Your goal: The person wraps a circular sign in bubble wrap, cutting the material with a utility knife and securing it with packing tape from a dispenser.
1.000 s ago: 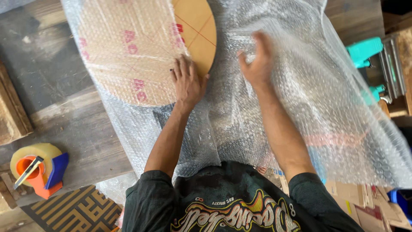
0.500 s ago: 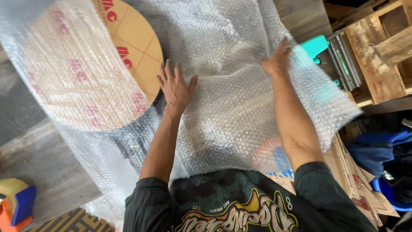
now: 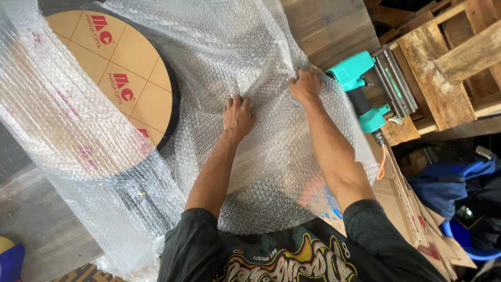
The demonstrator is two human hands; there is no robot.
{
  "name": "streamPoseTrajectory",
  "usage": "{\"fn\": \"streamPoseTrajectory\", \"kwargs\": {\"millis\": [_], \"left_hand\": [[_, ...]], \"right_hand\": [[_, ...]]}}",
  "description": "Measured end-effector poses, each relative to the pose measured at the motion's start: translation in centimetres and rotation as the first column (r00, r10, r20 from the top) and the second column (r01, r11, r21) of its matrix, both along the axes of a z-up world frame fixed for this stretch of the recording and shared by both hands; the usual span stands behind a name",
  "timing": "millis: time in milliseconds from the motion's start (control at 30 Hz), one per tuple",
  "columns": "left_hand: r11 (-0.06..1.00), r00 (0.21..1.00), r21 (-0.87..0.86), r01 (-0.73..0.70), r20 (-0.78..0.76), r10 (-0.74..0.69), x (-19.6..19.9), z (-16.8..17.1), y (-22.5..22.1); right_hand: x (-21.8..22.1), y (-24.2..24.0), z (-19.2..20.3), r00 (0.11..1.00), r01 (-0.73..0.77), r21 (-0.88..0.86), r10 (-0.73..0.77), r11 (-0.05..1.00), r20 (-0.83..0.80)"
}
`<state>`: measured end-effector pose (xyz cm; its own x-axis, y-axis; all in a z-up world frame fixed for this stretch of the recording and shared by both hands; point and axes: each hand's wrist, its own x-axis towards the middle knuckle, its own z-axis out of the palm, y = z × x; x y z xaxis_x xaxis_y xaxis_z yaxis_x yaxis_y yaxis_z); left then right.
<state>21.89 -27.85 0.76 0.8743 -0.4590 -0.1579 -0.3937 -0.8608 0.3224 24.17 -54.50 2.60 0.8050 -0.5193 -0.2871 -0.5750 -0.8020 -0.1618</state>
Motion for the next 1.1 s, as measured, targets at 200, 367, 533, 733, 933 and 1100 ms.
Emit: {"fn": "streamPoseTrajectory", "kwargs": {"millis": [200,367,533,733,933,1100], "left_hand": [[0.932,0.949,-0.336,-0.136,0.226,0.220,1.7,7.7,5.2],[0.741,0.460,-0.655,-0.149,0.617,0.638,3.2,16.7,20.4],[0.576,0.563,-0.185,-0.796,0.120,0.817,0.4,9.9,30.1],[0.809,0.782,-0.127,-0.573,0.209,0.587,-0.5,3.4,28.5],[0.872,0.850,-0.178,-0.456,0.203,0.486,-1.9,5.2,27.5],[0.882,0.877,-0.315,-0.350,0.222,0.427,0.6,5.9,30.8]], "right_hand": [[2.6,3.2,6.4,0.938,-0.138,0.462,-0.034,0.876,0.346],[3.8,7.0,13.1,0.809,-0.137,0.982,-0.557,0.127,0.185],[4.0,13.3,21.7,0.750,-0.065,0.975,-0.633,0.215,0.189],[7.3,21.7,24.8,0.554,-0.402,0.899,-0.736,0.172,0.389],[5.5,36.3,28.5,0.820,-0.500,0.858,-0.384,-0.119,0.425],[4.8,43.5,27.7,0.683,-0.723,0.690,-0.170,-0.024,0.710]]}}
